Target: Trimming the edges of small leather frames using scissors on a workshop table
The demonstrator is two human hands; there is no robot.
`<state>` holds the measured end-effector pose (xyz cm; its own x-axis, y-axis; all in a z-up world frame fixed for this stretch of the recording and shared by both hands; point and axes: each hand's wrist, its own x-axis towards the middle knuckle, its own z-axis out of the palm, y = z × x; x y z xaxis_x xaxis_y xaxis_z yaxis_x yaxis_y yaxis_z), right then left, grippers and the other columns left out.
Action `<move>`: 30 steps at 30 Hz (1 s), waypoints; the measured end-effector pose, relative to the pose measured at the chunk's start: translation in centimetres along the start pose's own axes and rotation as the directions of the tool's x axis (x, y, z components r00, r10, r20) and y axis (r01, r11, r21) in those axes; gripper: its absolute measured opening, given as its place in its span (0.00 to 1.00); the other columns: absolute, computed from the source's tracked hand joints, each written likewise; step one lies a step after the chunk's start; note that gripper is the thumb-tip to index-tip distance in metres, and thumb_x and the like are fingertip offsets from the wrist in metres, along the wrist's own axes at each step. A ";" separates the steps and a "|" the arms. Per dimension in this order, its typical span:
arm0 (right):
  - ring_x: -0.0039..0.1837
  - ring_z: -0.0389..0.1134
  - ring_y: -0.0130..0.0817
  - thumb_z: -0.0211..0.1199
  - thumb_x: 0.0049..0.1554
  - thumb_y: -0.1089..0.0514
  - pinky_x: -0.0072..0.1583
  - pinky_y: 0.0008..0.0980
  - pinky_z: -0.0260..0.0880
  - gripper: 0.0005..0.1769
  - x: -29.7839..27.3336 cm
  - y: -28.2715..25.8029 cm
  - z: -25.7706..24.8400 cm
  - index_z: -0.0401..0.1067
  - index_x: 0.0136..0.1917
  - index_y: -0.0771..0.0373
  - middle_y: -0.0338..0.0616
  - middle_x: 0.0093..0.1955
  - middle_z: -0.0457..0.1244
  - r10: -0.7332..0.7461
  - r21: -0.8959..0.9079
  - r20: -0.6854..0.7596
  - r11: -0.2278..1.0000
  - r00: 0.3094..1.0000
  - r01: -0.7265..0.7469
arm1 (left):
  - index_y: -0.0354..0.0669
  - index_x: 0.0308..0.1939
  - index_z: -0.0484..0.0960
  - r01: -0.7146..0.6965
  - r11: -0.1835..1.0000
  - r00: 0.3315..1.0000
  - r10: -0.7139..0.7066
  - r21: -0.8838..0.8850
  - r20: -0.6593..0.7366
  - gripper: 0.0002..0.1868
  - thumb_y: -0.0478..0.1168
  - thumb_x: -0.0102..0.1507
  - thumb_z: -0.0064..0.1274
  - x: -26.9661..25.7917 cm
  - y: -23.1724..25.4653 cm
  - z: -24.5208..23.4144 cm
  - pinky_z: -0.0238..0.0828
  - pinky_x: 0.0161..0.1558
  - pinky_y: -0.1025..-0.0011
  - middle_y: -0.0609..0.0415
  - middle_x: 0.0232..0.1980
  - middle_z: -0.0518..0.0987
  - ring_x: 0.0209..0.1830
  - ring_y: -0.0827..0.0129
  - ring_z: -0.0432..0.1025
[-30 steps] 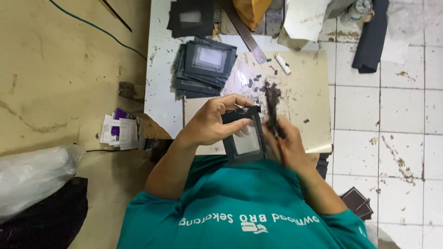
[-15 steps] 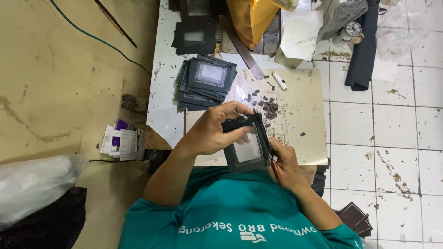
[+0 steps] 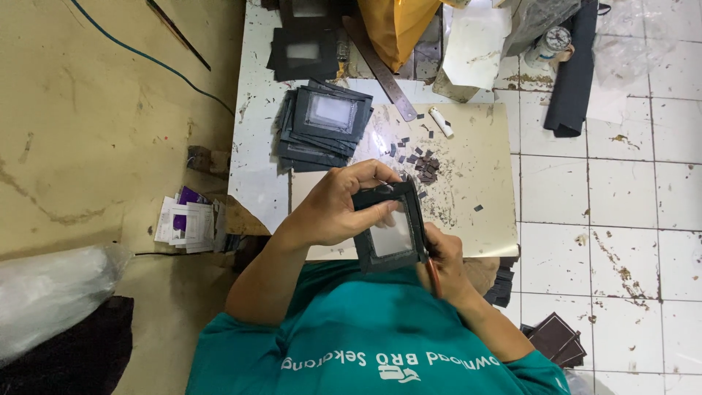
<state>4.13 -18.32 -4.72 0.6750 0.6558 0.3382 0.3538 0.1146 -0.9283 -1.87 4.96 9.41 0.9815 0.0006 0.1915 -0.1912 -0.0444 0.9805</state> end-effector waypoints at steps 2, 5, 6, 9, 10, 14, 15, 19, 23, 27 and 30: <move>0.29 0.58 0.26 0.61 0.58 0.57 0.33 0.28 0.60 0.09 -0.3 0.8 0.0 0.73 0.38 0.62 0.42 0.25 0.56 -0.002 0.005 0.003 1.000 1.000 0.002 | 0.31 0.49 0.78 0.008 1.000 1.000 -0.008 -0.005 -0.004 0.12 0.29 0.62 0.55 0.0 -0.3 0.2 0.80 0.32 0.70 0.43 0.28 0.85 0.26 0.64 0.81; 0.27 0.59 0.27 0.62 0.59 0.57 0.30 0.27 0.58 0.11 -0.4 1.8 0.1 0.72 0.36 0.62 0.43 0.22 0.57 0.052 0.034 -0.070 0.998 0.996 -0.050 | 0.31 0.49 0.79 0.011 1.000 1.000 -0.011 -0.005 -0.026 0.12 0.28 0.62 0.56 -0.1 -0.3 0.4 0.80 0.34 0.69 0.44 0.29 0.85 0.27 0.64 0.81; 0.26 0.60 0.26 0.60 0.62 0.57 0.28 0.25 0.57 0.14 -0.4 2.2 0.1 0.71 0.35 0.62 0.44 0.20 0.59 0.110 0.059 -0.144 0.993 0.983 -0.102 | 0.31 0.49 0.79 0.005 1.000 0.999 -0.005 0.000 -0.045 0.12 0.28 0.62 0.56 -0.1 -0.2 0.5 0.81 0.35 0.70 0.44 0.29 0.85 0.28 0.63 0.82; 0.19 0.65 0.36 0.57 0.64 0.42 0.23 0.30 0.68 0.28 -0.2 0.4 2.0 0.68 0.49 0.73 0.57 0.20 0.61 0.370 0.546 -0.267 0.819 0.890 -0.177 | 0.34 0.48 0.80 0.021 1.000 0.991 -0.022 -0.006 -0.132 0.11 0.29 0.61 0.58 -0.4 -1.2 0.9 0.82 0.35 0.70 0.44 0.32 0.86 0.31 0.65 0.82; 0.19 0.65 0.36 0.57 0.64 0.42 0.23 0.30 0.68 0.28 -0.4 1.2 0.8 0.68 0.49 0.73 0.57 0.20 0.61 0.369 0.551 -0.265 0.816 0.891 -0.174 | 0.34 0.48 0.80 0.023 1.000 0.991 -0.023 0.000 -0.133 0.11 0.29 0.61 0.58 -0.3 -2.3 1.5 0.82 0.35 0.70 0.44 0.32 0.86 0.31 0.65 0.82; 0.36 0.67 0.25 0.74 0.50 0.64 0.39 0.26 0.71 0.18 0.6 0.4 0.3 0.73 0.51 0.70 0.43 0.33 0.64 0.315 0.333 -0.333 0.921 0.889 -0.201 | 0.31 0.51 0.77 -0.005 0.956 0.949 -0.087 -0.292 -0.303 0.12 0.28 0.64 0.58 -0.5 -5.5 3.0 0.82 0.40 0.70 0.43 0.35 0.84 0.35 0.68 0.80; 0.37 0.67 0.28 0.74 0.50 0.65 0.40 0.25 0.70 0.19 1.3 -0.9 1.2 0.73 0.52 0.73 0.45 0.34 0.63 0.341 0.307 -0.392 0.924 0.854 -0.228 | 0.30 0.52 0.76 -0.011 0.941 0.942 -0.103 -0.338 -0.318 0.12 0.27 0.65 0.58 -0.6 -6.1 3.2 0.83 0.41 0.68 0.42 0.35 0.84 0.36 0.68 0.80; 0.34 0.66 0.25 0.73 0.49 0.65 0.37 0.22 0.66 0.13 4.0 -4.7 1.1 0.71 0.44 0.67 0.41 0.32 0.61 0.343 0.439 -0.512 0.892 0.788 -0.103 | 0.34 0.54 0.75 0.048 0.955 0.962 -0.124 -0.294 -0.245 0.14 0.29 0.66 0.58 -1.4 -6.4 2.3 0.83 0.45 0.68 0.45 0.40 0.84 0.41 0.71 0.80; 0.33 0.66 0.28 0.71 0.51 0.66 0.36 0.23 0.65 0.12 3.6 -1.9 -1.6 0.68 0.42 0.66 0.44 0.30 0.60 0.296 0.400 -0.462 0.911 0.836 -0.101 | 0.36 0.57 0.77 0.123 0.968 0.979 -0.154 -0.218 -0.135 0.13 0.31 0.68 0.55 -1.8 -5.9 1.2 0.81 0.48 0.68 0.46 0.44 0.85 0.45 0.73 0.79; 0.33 0.64 0.26 0.73 0.50 0.67 0.35 0.23 0.62 0.14 4.1 -2.3 -1.7 0.66 0.40 0.66 0.45 0.30 0.58 0.260 0.390 -0.471 0.918 0.843 -0.066 | 0.35 0.58 0.79 0.176 0.957 0.966 -0.212 -0.230 -0.145 0.12 0.35 0.71 0.52 -1.8 -5.4 1.2 0.82 0.47 0.70 0.46 0.46 0.85 0.45 0.73 0.77; 0.34 0.68 0.24 0.71 0.52 0.66 0.37 0.19 0.64 0.12 3.0 -0.8 -2.6 0.68 0.42 0.64 0.41 0.30 0.60 0.305 0.434 -0.456 0.896 0.836 -0.091 | 0.35 0.55 0.81 0.174 0.956 0.960 -0.218 -0.235 -0.177 0.11 0.36 0.70 0.53 -1.4 -3.6 1.4 0.83 0.44 0.71 0.46 0.43 0.85 0.42 0.73 0.78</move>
<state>7.57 -18.38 -2.57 0.9674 0.2433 0.0699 -0.0251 0.3669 -0.9299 -2.51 3.72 5.58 0.9821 0.1870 -0.0223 -0.0143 0.1922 0.9812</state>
